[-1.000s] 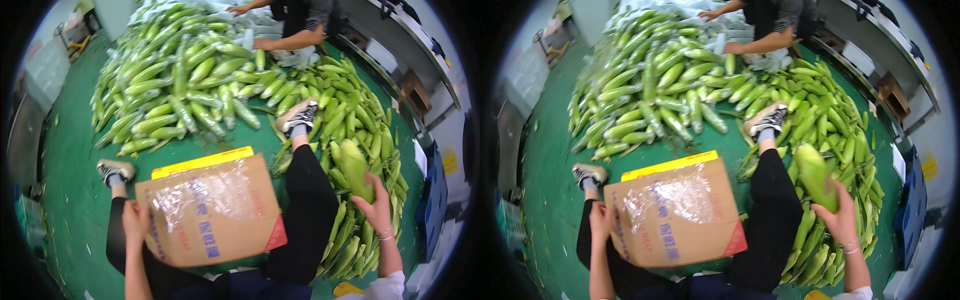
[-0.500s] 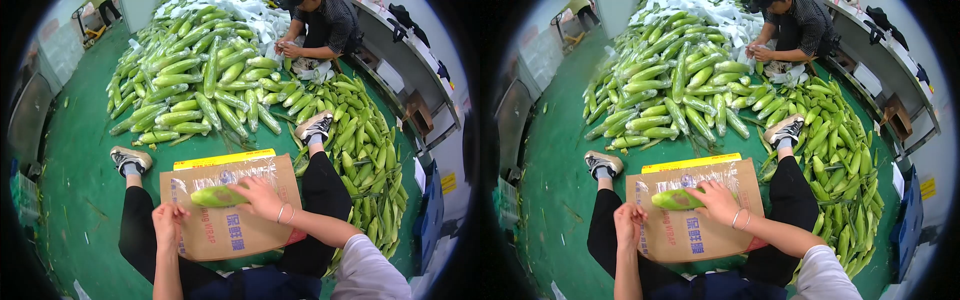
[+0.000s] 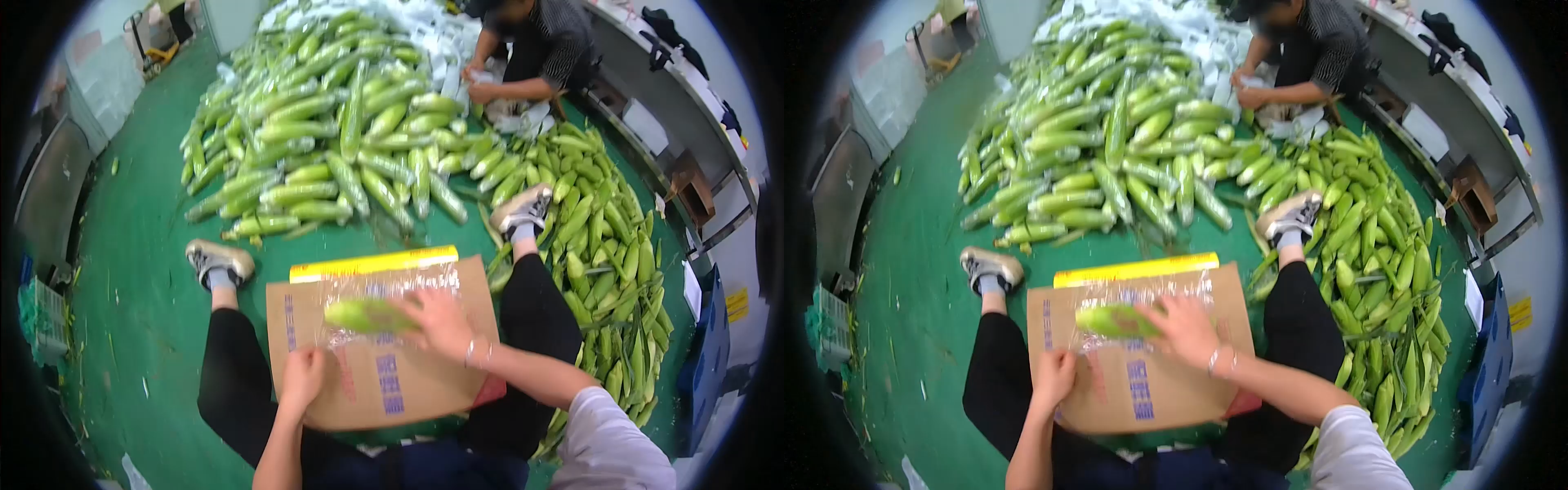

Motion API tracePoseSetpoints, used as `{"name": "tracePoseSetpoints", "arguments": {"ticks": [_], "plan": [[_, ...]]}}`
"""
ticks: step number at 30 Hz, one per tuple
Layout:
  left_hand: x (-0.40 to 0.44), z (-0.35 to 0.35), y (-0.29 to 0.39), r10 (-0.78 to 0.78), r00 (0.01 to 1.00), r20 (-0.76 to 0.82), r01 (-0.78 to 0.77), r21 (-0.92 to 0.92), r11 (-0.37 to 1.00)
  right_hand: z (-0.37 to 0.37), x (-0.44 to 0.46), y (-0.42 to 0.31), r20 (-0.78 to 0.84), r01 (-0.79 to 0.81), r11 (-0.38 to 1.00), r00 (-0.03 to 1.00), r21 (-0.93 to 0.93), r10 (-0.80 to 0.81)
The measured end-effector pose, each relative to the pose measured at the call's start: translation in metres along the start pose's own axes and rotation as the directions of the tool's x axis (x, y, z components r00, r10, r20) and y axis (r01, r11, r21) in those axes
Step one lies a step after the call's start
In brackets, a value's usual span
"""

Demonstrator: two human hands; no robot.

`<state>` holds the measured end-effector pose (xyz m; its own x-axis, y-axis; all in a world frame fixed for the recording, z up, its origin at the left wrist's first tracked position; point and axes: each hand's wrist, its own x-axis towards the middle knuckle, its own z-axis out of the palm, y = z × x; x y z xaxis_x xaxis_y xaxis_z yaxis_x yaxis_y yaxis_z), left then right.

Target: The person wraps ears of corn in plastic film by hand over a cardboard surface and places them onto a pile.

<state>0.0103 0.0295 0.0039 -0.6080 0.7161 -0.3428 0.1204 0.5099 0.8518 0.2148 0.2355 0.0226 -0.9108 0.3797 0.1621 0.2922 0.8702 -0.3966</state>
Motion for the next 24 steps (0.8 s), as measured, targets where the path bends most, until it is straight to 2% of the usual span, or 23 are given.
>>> {"name": "tracePoseSetpoints", "arguments": {"ticks": [1, 2, 3, 4, 5, 6, 7, 8, 9, 11, 12, 15, 17, 18, 19, 20, 21, 23, 24], "plan": [[0.005, -0.006, 0.011, -0.092, 0.986, 0.136, 0.148, -0.489, 0.86, 0.001, -0.003, 0.0, 0.053, 0.034, 0.996, 0.998, -0.085, -0.03], [0.002, -0.011, 0.026, -0.004, 0.994, 0.112, 0.083, -0.704, 0.705, 0.003, -0.005, 0.0, 0.066, 0.052, 0.999, 0.997, -0.01, -0.051], [-0.001, -0.012, 0.04, 0.066, 0.995, 0.079, 0.036, -0.869, 0.494, 0.005, -0.009, 0.0, 0.087, 0.068, 0.995, 0.993, 0.071, -0.074], [0.001, 0.002, 0.056, 0.042, 0.999, -0.007, -0.024, -0.91, 0.413, 0.003, -0.009, 0.001, 0.116, 0.082, 0.984, 0.988, 0.157, -0.101], [0.009, 0.024, 0.061, 0.09, 0.987, -0.131, -0.159, -0.81, 0.565, -0.005, 0.001, 0.005, 0.145, 0.097, 0.988, 0.983, 0.116, -0.114], [0.026, 0.041, 0.048, 0.234, 0.965, -0.118, -0.259, -0.574, 0.777, -0.013, 0.012, 0.006, 0.177, 0.109, 0.991, 0.977, 0.081, -0.122], [0.032, 0.051, 0.051, 0.357, 0.932, -0.064, -0.36, -0.278, 0.891, -0.018, 0.019, 0.006, 0.215, 0.12, 0.991, 0.968, 0.051, -0.128], [0.033, 0.057, 0.053, 0.573, 0.819, 0.02, -0.568, 0.168, 0.806, -0.014, 0.023, 0.006, 0.01, 0.179, 0.984, 0.984, 0.007, -0.179], [0.037, 0.059, 0.059, 0.704, 0.683, 0.197, -0.67, 0.552, 0.496, -0.013, 0.021, 0.004, -0.097, 0.105, 0.994, 0.99, -0.016, -0.106], [0.038, 0.052, 0.074, 0.626, 0.723, 0.292, -0.644, 0.614, 0.457, -0.014, -0.003, -0.009, -0.302, -0.045, 0.998, 0.953, -0.033, 0.033], [0.037, 0.05, 0.078, 0.581, 0.746, 0.326, -0.625, 0.645, 0.44, -0.018, -0.02, -0.022, -0.247, -0.15, 0.986, 0.955, 0.067, 0.162], [0.054, 0.044, 0.069, 0.546, 0.751, 0.372, -0.628, 0.657, 0.417, 0.012, -0.053, -0.007, -0.355, -0.16, 0.98, 0.929, -0.121, 0.108], [0.05, 0.035, 0.076, 0.547, 0.742, 0.388, -0.629, 0.685, 0.366, 0.018, -0.07, 0.052, -0.403, -0.095, 0.982, 0.915, -0.162, 0.023], [0.052, 0.034, 0.071, 0.531, 0.743, 0.409, -0.631, 0.692, 0.351, 0.003, -0.067, 0.068, -0.48, -0.21, 0.976, 0.864, -0.065, 0.154], [0.052, 0.034, 0.064, 0.507, 0.744, 0.436, -0.637, 0.693, 0.338, -0.014, -0.057, 0.074, -0.657, -0.177, 0.979, 0.728, 0.098, 0.198], [0.048, 0.036, 0.056, 0.571, 0.684, 0.454, -0.704, 0.618, 0.35, -0.03, -0.048, 0.07, -0.676, -0.232, 0.952, 0.671, 0.201, 0.306], [0.034, 0.039, 0.051, 0.506, 0.704, 0.498, -0.701, 0.603, 0.381, -0.046, -0.039, 0.054, -0.59, -0.25, 0.871, 0.654, 0.422, 0.474], [0.006, 0.044, 0.048, 0.393, 0.718, 0.574, -0.695, 0.576, 0.43, -0.045, -0.048, 0.034, -0.362, -0.251, 0.641, 0.653, 0.725, 0.666], [-0.011, 0.044, 0.033, 0.35, 0.69, 0.633, -0.709, 0.495, 0.502, -0.059, -0.057, -0.008, -0.259, -0.312, 0.571, 0.66, 0.759, 0.705]]}}
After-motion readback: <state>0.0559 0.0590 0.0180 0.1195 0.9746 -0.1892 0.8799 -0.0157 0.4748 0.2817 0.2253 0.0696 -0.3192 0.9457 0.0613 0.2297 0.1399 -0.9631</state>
